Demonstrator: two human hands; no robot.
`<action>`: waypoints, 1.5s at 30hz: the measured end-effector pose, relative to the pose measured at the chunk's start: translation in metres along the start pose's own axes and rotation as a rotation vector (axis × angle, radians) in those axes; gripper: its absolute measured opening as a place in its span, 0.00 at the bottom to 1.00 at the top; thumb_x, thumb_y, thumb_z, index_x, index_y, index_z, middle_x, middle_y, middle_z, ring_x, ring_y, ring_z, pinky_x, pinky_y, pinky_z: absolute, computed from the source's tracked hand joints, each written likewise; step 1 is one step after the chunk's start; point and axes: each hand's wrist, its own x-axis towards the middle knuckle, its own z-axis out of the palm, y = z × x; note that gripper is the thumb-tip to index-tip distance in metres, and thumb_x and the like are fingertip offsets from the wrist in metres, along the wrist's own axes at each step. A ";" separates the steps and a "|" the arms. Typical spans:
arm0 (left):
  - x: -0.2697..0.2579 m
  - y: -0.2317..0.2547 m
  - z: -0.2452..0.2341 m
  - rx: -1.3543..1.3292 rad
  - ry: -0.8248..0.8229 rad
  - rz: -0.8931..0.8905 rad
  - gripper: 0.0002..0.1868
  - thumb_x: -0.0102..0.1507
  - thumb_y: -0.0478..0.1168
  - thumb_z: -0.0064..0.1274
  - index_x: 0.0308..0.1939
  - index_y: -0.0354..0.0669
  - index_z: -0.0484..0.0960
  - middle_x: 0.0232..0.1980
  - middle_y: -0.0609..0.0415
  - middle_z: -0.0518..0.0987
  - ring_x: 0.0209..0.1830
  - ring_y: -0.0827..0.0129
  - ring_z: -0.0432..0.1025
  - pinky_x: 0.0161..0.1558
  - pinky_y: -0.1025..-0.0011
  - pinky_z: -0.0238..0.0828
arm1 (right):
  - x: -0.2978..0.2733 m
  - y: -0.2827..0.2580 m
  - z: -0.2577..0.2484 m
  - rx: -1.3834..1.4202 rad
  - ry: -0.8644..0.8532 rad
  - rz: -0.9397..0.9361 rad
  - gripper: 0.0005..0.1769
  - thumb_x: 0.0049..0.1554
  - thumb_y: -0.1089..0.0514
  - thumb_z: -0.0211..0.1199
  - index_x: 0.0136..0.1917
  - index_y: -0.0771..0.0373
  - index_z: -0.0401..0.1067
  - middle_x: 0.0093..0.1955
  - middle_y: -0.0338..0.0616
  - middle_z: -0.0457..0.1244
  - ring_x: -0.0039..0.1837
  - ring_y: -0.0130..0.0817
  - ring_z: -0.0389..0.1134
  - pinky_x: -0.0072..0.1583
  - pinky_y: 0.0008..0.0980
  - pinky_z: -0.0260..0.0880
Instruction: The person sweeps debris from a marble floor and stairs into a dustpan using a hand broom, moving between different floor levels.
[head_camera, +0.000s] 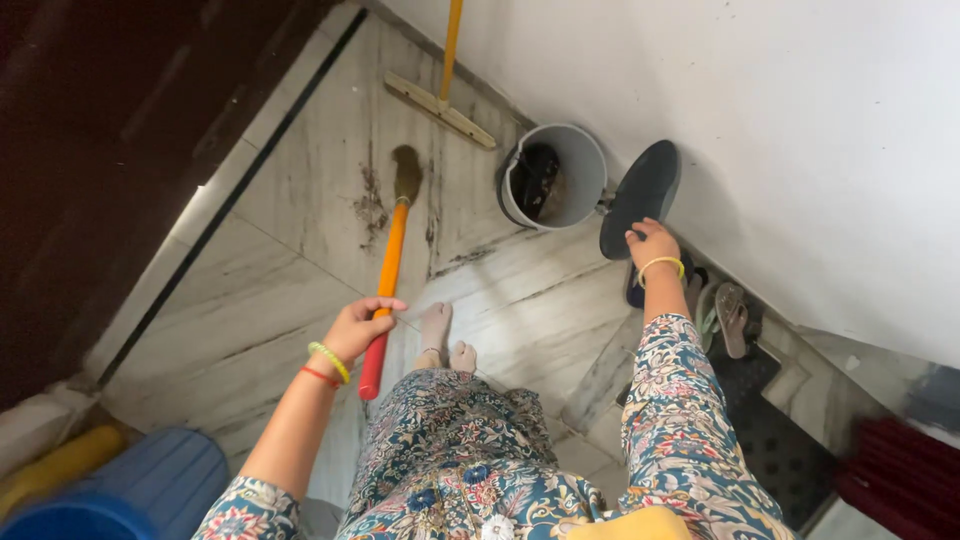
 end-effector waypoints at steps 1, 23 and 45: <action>-0.010 0.002 -0.002 0.000 0.006 0.009 0.17 0.60 0.32 0.55 0.53 0.39 0.86 0.36 0.62 0.77 0.33 0.79 0.67 0.36 0.78 0.66 | 0.001 -0.007 0.003 0.000 0.013 -0.015 0.22 0.58 0.47 0.65 0.64 0.54 0.76 0.77 0.41 0.59 0.75 0.45 0.61 0.72 0.41 0.61; 0.063 -0.079 -0.085 0.141 -0.126 0.291 0.12 0.62 0.36 0.49 0.44 0.35 0.85 0.34 0.60 0.79 0.30 0.78 0.69 0.32 0.77 0.68 | 0.084 -0.116 0.262 0.147 0.025 -0.118 0.34 0.57 0.49 0.64 0.73 0.62 0.64 0.60 0.56 0.69 0.65 0.55 0.68 0.67 0.48 0.67; 0.160 -0.077 -0.078 0.625 0.213 1.410 0.20 0.57 0.35 0.68 0.51 0.45 0.81 0.48 0.49 0.76 0.46 0.66 0.70 0.45 0.74 0.68 | -0.046 -0.225 0.216 0.189 0.785 -0.929 0.22 0.53 0.66 0.62 0.62 0.62 0.71 0.52 0.52 0.67 0.54 0.51 0.67 0.57 0.48 0.69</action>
